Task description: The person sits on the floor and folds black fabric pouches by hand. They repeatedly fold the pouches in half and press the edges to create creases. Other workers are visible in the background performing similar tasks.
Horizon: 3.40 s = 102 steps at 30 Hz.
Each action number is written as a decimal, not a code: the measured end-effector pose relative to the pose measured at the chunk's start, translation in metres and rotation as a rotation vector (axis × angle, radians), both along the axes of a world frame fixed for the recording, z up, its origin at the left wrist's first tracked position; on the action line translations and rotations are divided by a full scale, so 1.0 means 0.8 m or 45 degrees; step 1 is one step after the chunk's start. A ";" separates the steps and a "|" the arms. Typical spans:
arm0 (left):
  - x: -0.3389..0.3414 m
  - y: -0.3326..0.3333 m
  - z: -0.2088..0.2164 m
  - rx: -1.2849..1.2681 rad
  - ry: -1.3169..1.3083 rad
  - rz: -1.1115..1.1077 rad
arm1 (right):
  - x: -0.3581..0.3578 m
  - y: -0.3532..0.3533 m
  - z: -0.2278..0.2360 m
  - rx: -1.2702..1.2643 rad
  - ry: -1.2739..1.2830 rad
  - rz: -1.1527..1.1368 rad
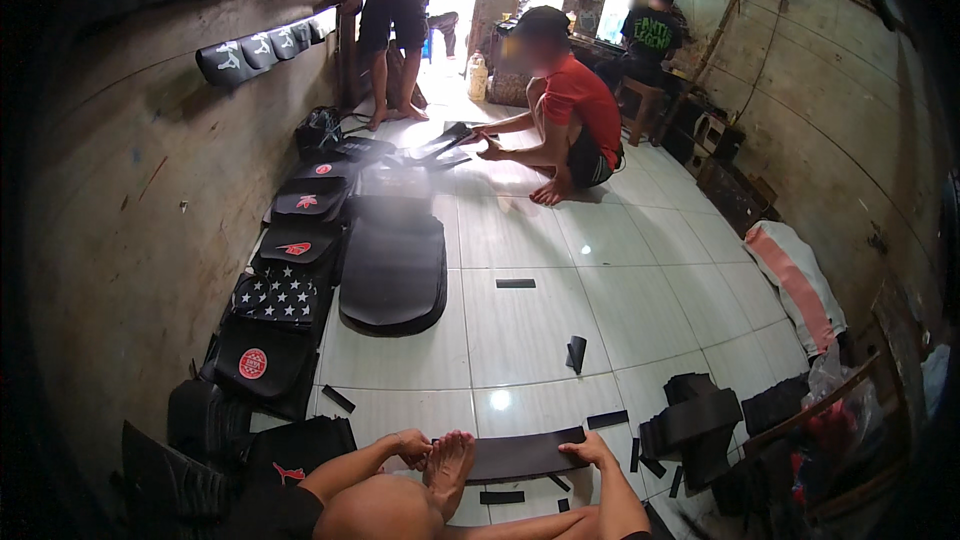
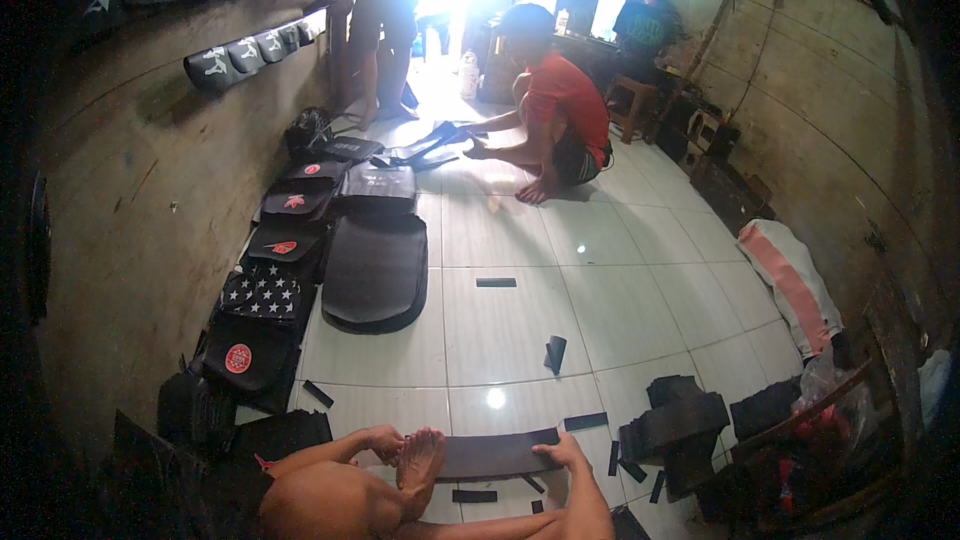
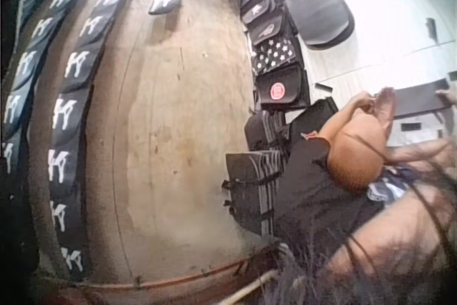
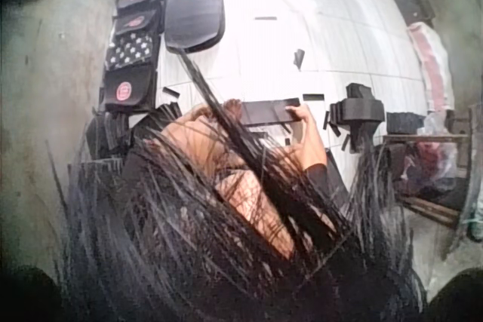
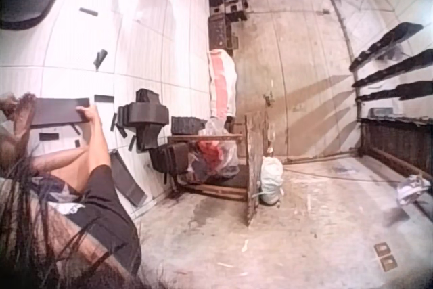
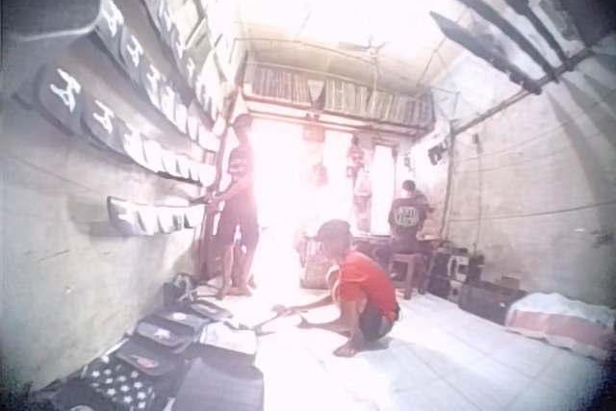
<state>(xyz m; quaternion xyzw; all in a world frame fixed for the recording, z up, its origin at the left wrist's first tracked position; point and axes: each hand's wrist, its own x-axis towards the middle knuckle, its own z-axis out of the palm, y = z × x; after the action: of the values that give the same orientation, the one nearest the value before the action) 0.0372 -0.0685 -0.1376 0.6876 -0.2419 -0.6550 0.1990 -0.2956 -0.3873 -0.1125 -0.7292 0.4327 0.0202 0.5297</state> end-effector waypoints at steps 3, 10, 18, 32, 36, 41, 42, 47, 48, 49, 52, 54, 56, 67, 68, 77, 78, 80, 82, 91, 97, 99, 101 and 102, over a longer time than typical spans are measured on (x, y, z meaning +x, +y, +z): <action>0.000 0.007 0.013 0.022 0.054 0.073 | 0.001 0.001 0.001 -0.009 0.006 0.012; 0.018 0.020 0.003 -0.091 0.214 0.355 | 0.006 0.003 0.001 0.000 0.024 0.025; -0.001 0.003 0.039 -0.554 -0.906 0.434 | -0.015 0.016 0.005 0.309 -0.147 -0.196; -0.097 -0.028 0.115 -0.580 -0.227 0.492 | 0.039 0.113 0.105 -0.576 0.009 -0.293; -0.116 -0.047 0.090 -0.508 0.205 0.458 | 0.074 0.173 0.119 -0.834 0.128 -0.096; -0.099 -0.089 0.093 -0.593 -0.205 0.155 | 0.103 0.216 0.165 -0.920 0.272 0.251; -0.083 -0.090 0.072 -0.547 -0.174 0.242 | 0.119 0.230 0.174 -0.915 0.185 0.302; -0.103 -0.059 0.134 -0.137 0.242 0.616 | 0.148 0.282 0.116 -0.968 0.125 0.551; -0.102 -0.056 0.177 -0.213 0.194 0.699 | 0.163 0.288 0.111 -0.993 0.163 0.504; -0.114 -0.049 0.140 -0.269 0.225 0.776 | 0.153 0.299 0.110 -0.951 0.182 0.492; -0.111 -0.031 0.121 -0.570 0.484 1.125 | 0.166 0.317 0.119 -0.958 0.151 0.424; -0.100 -0.024 0.127 -0.578 0.491 1.169 | 0.171 0.320 0.142 -0.876 0.060 0.419; -0.099 -0.010 0.090 -0.497 0.410 1.107 | 0.160 0.322 0.141 -0.768 0.004 0.372; -0.102 -0.012 0.081 -0.382 -0.033 1.100 | 0.126 0.298 0.119 -0.691 -0.464 0.308; -0.103 -0.014 0.091 -0.286 -0.059 1.055 | 0.118 0.297 0.119 -0.379 -0.512 0.172; -0.103 -0.007 0.069 -0.462 0.037 1.046 | 0.019 0.283 0.044 0.200 -0.576 -0.469; -0.104 -0.004 0.073 -0.410 -0.066 0.978 | 0.009 0.276 0.050 0.026 -0.283 -0.396; -0.099 0.000 0.083 -0.418 -0.076 0.953 | -0.005 0.260 0.047 -0.306 -0.017 -0.204; -0.096 0.005 0.096 -0.434 -0.064 0.919 | 0.000 0.261 0.058 -0.492 -0.086 -0.159; -0.087 0.020 0.084 -0.405 -0.050 0.861 | 0.105 0.268 0.088 -0.490 -0.544 -0.176; -0.091 0.011 0.104 -0.490 0.136 0.975 | 0.146 0.303 0.048 -0.789 -0.463 0.088; -0.095 0.016 0.100 -0.481 0.263 1.030 | 0.145 0.304 0.042 -0.745 -0.463 0.113; -0.095 0.020 0.096 -0.420 0.220 1.013 | 0.140 0.305 0.039 -0.727 -0.465 0.149; -0.096 0.022 0.092 -0.386 0.205 1.002 | 0.137 0.305 0.037 -0.729 -0.467 0.173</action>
<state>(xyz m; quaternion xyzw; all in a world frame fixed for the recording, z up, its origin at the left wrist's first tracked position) -0.0399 -0.0512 -0.0640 0.6371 -0.0384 -0.5376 0.5509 -0.1863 -0.1433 -0.0829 -0.8669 0.2690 -0.1983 0.3699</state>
